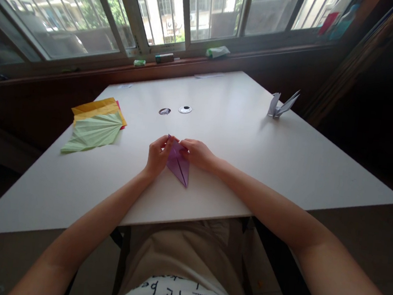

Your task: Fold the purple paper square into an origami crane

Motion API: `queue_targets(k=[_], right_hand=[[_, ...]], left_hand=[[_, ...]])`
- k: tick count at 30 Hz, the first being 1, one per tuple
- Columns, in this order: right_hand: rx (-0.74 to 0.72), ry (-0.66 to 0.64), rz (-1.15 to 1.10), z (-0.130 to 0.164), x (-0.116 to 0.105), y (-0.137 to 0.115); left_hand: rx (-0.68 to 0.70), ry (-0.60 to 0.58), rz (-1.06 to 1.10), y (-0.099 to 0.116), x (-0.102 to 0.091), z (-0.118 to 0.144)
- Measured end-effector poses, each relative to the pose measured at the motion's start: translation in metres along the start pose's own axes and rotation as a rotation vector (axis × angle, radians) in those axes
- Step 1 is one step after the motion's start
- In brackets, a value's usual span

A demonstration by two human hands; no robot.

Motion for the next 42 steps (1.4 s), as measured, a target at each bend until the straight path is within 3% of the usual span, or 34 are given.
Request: queue_targets(k=[31, 42], right_hand=[[0.053, 0.004, 0.064, 0.000, -0.001, 0.001], [0.211, 0.096, 0.171, 0.003, -0.009, 0.009]], left_hand=[[0.011, 0.067, 0.033, -0.004, -0.002, -0.002], [-0.141, -0.071, -0.082, -0.024, 0.008, -0.003]])
Point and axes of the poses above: each hand's wrist, its own z-axis away from the middle knuckle, its own x-axis out of the palm, y = z × x, the point moved 6 cm from there along -z, towards the middle knuckle, and after that the axes turned 7 degrees about -y, right-handed, at the moved point
